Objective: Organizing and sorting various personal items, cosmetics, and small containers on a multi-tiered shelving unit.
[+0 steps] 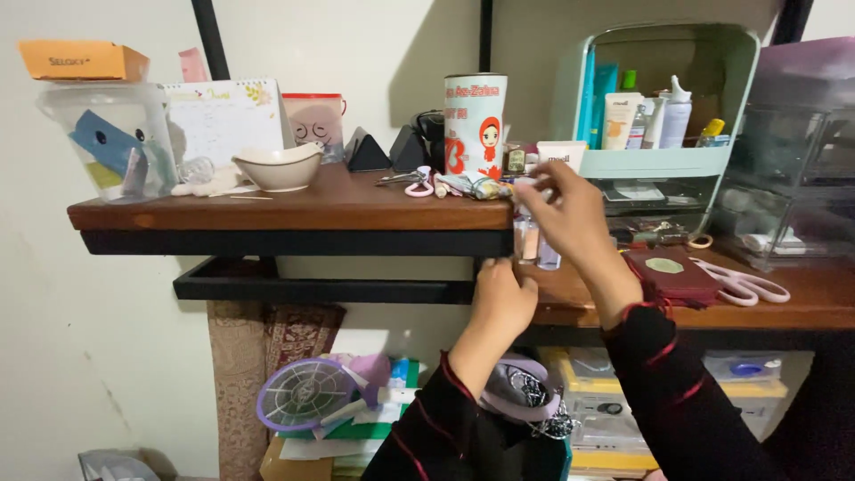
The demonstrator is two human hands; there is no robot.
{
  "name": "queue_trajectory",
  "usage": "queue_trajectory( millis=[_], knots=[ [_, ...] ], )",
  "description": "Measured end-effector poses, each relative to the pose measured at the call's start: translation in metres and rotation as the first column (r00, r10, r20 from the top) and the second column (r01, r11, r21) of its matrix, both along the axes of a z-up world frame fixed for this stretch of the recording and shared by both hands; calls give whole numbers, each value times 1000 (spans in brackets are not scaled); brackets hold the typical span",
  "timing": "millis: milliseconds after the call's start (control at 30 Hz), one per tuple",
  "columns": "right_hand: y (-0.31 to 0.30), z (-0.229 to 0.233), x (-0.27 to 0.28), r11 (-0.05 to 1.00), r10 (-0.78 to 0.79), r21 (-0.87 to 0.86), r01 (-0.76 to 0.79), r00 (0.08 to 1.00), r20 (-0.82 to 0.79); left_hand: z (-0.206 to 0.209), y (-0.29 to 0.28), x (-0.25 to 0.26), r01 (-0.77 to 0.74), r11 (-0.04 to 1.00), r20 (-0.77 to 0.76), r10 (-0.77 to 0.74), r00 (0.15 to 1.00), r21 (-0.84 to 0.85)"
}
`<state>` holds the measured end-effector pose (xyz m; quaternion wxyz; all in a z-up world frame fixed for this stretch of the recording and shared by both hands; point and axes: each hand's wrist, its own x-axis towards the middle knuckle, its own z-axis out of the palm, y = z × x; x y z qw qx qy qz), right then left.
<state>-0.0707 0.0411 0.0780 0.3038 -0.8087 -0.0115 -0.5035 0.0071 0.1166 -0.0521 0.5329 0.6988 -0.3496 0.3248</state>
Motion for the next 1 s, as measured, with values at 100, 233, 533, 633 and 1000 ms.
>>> queue_trajectory(
  millis=[100, 233, 533, 633, 1000],
  knots=[
    [29, 20, 8, 985, 4, -170, -13, 999, -54, 15, 30, -20, 78, 995, -151, -68, 986, 58],
    [30, 22, 33, 916, -163, -382, 121, 983, -80, 20, 59, -15, 139, 990, -3, -139, 990, -23],
    [66, 26, 40, 936, -271, -263, 233, 956, -117, 84, 144, 26, 182, 933, 319, -78, 944, -310],
    [78, 22, 41, 927, -292, -258, 270, 955, -50, 128, 155, 80, 21, 983, 438, 63, 897, -183],
    [72, 1, 29, 887, -245, -329, 324, 934, 260, 165, 153, 135, -229, 793, 15, 268, 963, 564]
  ],
)
